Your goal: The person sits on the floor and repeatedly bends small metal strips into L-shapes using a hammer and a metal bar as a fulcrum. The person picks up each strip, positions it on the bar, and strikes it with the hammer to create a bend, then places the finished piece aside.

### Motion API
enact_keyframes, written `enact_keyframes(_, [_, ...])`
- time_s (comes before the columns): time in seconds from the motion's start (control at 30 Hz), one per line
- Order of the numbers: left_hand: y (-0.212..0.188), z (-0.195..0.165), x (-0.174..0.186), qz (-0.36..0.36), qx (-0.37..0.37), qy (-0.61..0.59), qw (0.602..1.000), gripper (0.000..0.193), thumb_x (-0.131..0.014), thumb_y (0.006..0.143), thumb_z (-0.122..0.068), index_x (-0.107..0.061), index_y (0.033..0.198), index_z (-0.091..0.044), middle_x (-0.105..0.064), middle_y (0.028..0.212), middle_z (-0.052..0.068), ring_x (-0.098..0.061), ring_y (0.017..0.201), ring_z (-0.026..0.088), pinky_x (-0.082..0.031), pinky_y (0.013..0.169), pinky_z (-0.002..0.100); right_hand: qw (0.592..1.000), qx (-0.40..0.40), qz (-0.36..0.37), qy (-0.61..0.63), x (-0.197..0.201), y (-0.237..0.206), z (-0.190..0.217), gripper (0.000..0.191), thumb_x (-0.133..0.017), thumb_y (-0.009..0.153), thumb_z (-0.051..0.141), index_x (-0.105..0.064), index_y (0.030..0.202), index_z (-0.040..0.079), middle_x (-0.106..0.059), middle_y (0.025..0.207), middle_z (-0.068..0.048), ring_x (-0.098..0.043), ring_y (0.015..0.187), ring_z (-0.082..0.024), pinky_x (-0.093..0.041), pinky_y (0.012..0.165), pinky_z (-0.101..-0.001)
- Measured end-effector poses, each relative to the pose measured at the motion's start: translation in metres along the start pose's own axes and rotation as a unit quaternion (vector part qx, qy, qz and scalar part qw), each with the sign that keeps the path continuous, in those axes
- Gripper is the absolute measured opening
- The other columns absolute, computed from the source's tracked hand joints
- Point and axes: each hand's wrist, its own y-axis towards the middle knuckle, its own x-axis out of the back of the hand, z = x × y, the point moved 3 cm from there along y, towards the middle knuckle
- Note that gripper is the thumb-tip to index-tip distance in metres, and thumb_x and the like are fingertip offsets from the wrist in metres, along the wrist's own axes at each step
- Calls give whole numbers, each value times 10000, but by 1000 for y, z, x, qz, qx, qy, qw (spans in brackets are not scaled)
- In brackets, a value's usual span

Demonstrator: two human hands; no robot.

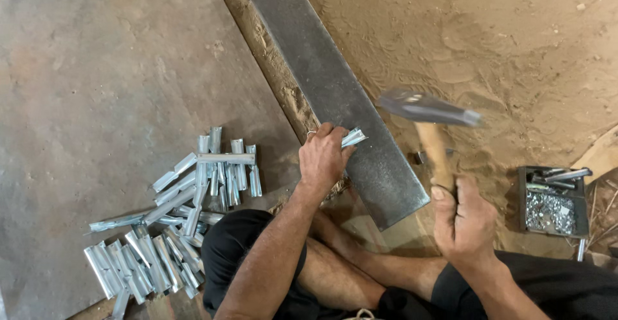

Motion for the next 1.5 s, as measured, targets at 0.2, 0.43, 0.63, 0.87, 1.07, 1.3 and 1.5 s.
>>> enact_keyframes(0.2, [-9, 5, 4, -23, -6, 17, 1000, 353, -878, 774, -251, -743, 1065, -104, -706, 1047, 92, -712, 953, 308, -599, 758, 437, 963, -80, 178, -184, -44, 17, -31, 318, -517, 1049, 355, -581, 1119, 52, -652, 634, -178, -624, 532, -346, -479, 518, -483])
enact_keyframes(0.43, [-22, 84, 68, -201, 98, 415, 882, 652, -767, 528, -625, -664, 1065, -270, -763, 940, 61, -734, 805, 269, -591, 554, 440, 861, -381, 301, 152, -21, -45, -86, 388, -551, 1015, 374, -687, 979, 12, -613, 607, -129, -563, 481, -250, -463, 460, -421])
enact_keyframes(0.63, [16, 59, -36, 121, 225, -32, 966, 242, -639, 879, -185, -774, 1050, -78, -761, 987, 168, -749, 911, 307, -602, 787, 432, 930, -278, 205, 129, -6, -26, -76, 267, -567, 1045, 158, -719, 1203, 8, -711, 809, -142, -634, 690, -188, -509, 621, -308])
enact_keyframes(0.87, [15, 59, -64, 113, 214, -111, 964, 229, -751, 800, -163, -794, 981, -30, -740, 1006, 236, -711, 949, 396, -580, 834, 465, 803, -342, 88, 480, -2, -3, -50, 220, -589, 948, 20, -664, 1150, -26, -717, 1025, -134, -721, 918, -210, -608, 812, -342])
enact_keyframes(1.07, [17, 68, -79, 180, 399, -302, 847, 334, -710, 865, -235, -758, 1026, 53, -804, 937, 227, -787, 873, 343, -609, 698, 518, 777, -413, 107, 462, -17, -7, -57, 167, -657, 999, 109, -670, 1133, 11, -697, 922, -110, -675, 809, -215, -547, 703, -353])
enact_keyframes(1.3, [5, 66, -55, 123, 329, -135, 927, 376, -749, 878, -313, -766, 1089, -2, -738, 1125, 266, -721, 1078, 396, -588, 910, 458, 797, -383, 112, 454, -20, -9, -65, 131, -672, 999, 92, -685, 1085, -6, -684, 911, -88, -659, 794, -187, -549, 726, -322])
enact_keyframes(1.5, [2, 64, -55, 190, 348, -131, 908, 445, -805, 850, -320, -717, 1181, -35, -677, 1257, 217, -676, 1174, 366, -571, 965, 449, 799, -365, 115, 464, -21, -6, -53, 173, -636, 947, 55, -697, 1092, -19, -715, 962, -104, -701, 836, -201, -585, 767, -349])
